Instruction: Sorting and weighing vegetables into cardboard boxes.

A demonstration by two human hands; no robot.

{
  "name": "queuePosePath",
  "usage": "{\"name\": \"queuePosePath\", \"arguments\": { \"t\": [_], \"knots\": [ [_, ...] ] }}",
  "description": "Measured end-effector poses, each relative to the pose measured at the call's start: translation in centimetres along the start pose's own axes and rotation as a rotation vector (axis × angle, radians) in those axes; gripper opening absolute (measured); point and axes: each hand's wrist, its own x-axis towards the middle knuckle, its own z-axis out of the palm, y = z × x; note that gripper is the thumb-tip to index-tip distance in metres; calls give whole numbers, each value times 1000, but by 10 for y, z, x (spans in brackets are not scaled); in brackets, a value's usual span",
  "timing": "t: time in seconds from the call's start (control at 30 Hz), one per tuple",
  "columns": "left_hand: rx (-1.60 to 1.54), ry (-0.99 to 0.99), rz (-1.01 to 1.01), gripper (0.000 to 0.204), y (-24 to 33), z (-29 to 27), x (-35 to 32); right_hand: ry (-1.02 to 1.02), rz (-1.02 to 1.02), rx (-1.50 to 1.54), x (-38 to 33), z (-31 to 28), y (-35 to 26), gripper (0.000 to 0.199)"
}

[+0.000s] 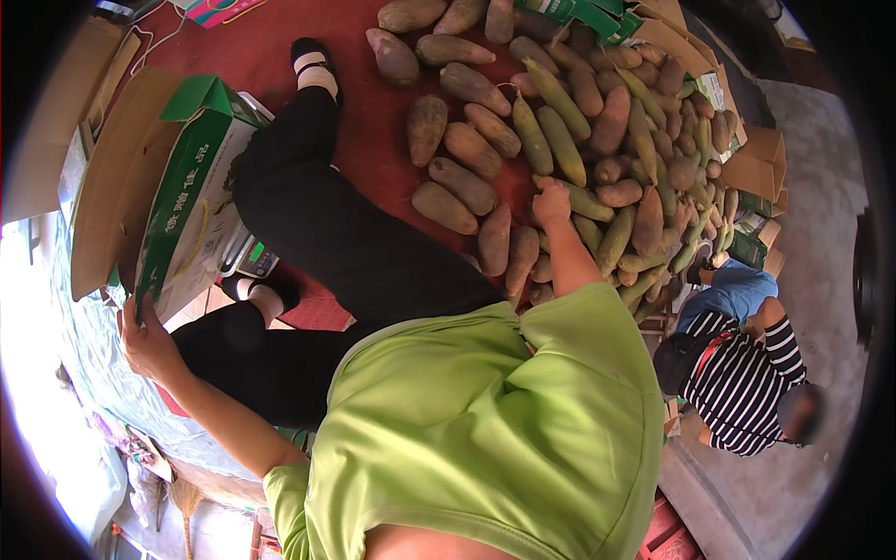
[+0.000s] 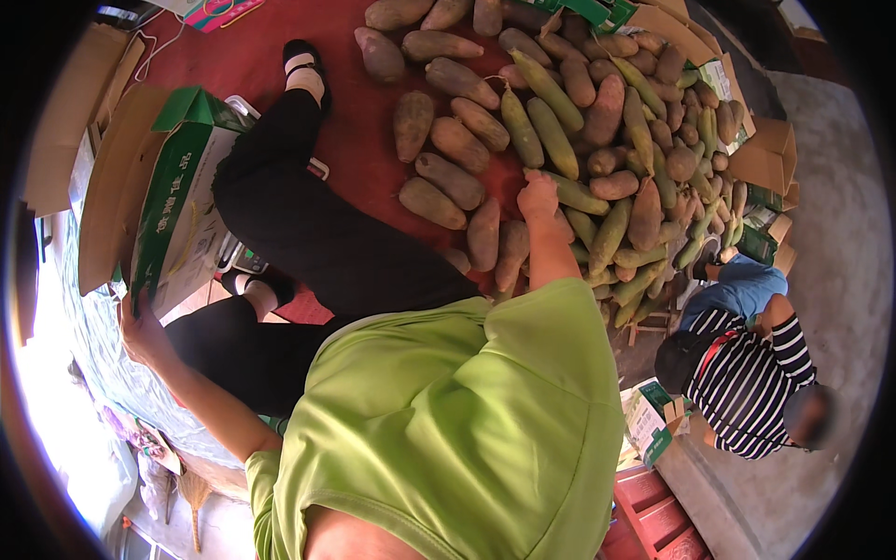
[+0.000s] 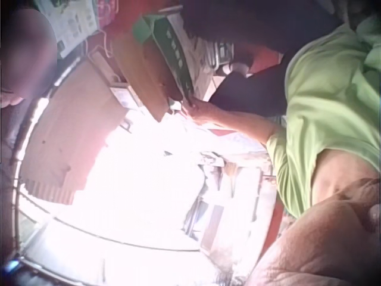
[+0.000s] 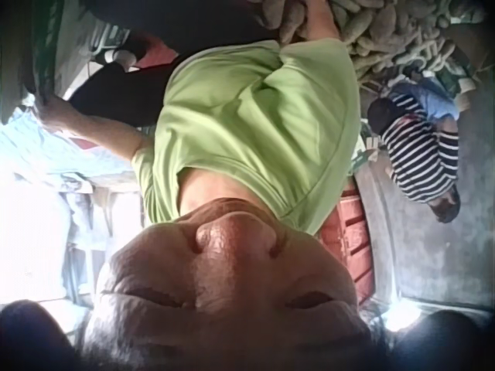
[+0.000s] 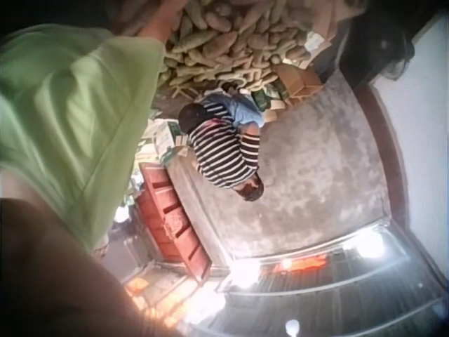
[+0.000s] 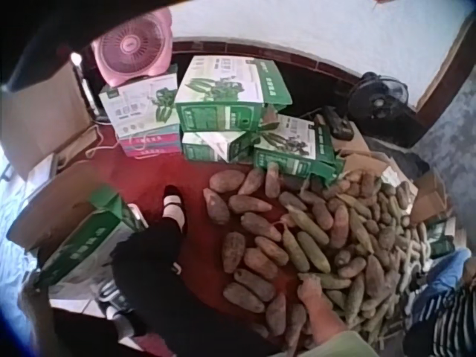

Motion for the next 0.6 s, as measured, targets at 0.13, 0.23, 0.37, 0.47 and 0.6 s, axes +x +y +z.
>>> {"name": "queuePosePath", "arguments": {
  "t": [0.13,0.23,0.37,0.47,0.6],
  "knots": [
    [42,-2,-17,22,-5,3,0,-53,-48,-196,-5,-42,-17,41],
    [37,-6,-33,22,-4,4,1,64,-207,-280,-3,-38,1,39],
    [50,9,-26,22,-3,4,0,-200,-168,-528,-1,-38,3,32],
    [47,5,-35,22,-4,5,0,-208,-205,-616,-8,-35,4,30],
    [69,68,-5,22,-4,6,0,-174,-211,-595,-8,-34,9,24]
  ]
}}
